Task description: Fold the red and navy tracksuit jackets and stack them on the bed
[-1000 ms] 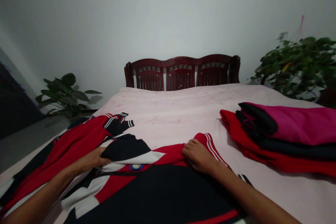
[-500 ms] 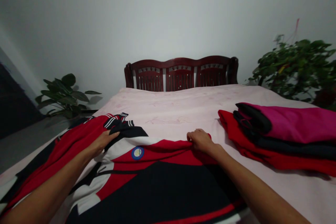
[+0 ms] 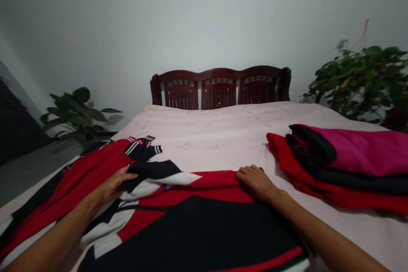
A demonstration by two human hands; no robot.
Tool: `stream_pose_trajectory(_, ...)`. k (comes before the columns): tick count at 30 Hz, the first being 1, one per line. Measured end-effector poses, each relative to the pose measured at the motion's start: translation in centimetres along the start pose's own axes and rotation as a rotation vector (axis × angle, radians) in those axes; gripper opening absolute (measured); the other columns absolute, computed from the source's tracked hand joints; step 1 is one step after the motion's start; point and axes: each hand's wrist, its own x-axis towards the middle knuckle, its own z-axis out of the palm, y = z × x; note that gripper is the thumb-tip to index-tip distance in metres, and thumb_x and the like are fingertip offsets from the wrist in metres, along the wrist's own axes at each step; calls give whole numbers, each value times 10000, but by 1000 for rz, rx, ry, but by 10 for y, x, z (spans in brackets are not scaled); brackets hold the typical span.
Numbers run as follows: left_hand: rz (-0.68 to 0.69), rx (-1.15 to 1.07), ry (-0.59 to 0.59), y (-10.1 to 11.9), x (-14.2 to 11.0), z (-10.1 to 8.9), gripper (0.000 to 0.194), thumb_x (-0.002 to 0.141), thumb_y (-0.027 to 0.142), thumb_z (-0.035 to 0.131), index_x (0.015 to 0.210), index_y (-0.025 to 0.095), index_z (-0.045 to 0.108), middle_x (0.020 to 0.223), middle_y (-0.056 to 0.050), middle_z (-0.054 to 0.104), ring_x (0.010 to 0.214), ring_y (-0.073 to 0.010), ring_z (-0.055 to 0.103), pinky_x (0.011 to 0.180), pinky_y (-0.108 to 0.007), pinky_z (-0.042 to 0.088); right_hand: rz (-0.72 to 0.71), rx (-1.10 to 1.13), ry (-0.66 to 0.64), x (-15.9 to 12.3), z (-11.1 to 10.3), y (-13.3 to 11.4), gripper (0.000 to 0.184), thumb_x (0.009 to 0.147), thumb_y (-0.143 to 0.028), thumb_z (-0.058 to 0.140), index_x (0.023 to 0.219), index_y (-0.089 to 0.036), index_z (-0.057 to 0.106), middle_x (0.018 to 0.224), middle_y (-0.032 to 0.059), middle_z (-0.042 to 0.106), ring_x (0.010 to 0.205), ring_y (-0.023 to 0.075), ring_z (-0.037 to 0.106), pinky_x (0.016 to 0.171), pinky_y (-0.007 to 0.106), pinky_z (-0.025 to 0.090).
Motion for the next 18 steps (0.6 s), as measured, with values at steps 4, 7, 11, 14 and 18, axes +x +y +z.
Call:
stream_pose_trajectory(4,-245,134,-276,8,-18,-4,481,680,312,846,1116,190,683,1091,-100,752,1054,-267,697,929,-348,538,137,79,-194,2,-9,8,219,788,-122,534,877,-211,713,897,84,686,816,212,623,732,312,378)
stream_pose_trajectory(7,-246,226,-282,14,-20,8,467,710,436,816,1086,183,707,1074,-100,758,1085,-262,680,975,-339,509,276,236,-233,33,-22,-4,238,750,-115,543,855,-190,742,905,112,710,840,241,639,739,327,403)
stream_pose_trajectory(11,-190,204,-258,8,-23,24,520,717,469,802,1130,174,688,1092,-92,753,1067,-248,675,977,-339,501,323,816,-162,93,-22,-60,228,843,-240,538,950,-179,730,1027,86,723,949,216,631,830,304,449)
stream_pose_trajectory(14,-180,202,-266,-3,-28,27,566,710,462,806,1174,172,662,1101,-93,745,1038,-249,678,936,-343,517,375,1262,-225,138,-6,-111,374,905,-457,511,946,-143,709,1036,113,721,935,206,647,826,297,485)
stream_pose_trajectory(18,-175,240,-313,-10,-31,23,585,727,481,786,1198,158,658,1093,-99,739,1026,-250,671,917,-335,518,436,1383,-392,190,16,-154,556,895,-630,458,808,-128,681,723,97,696,670,197,650,663,331,523)
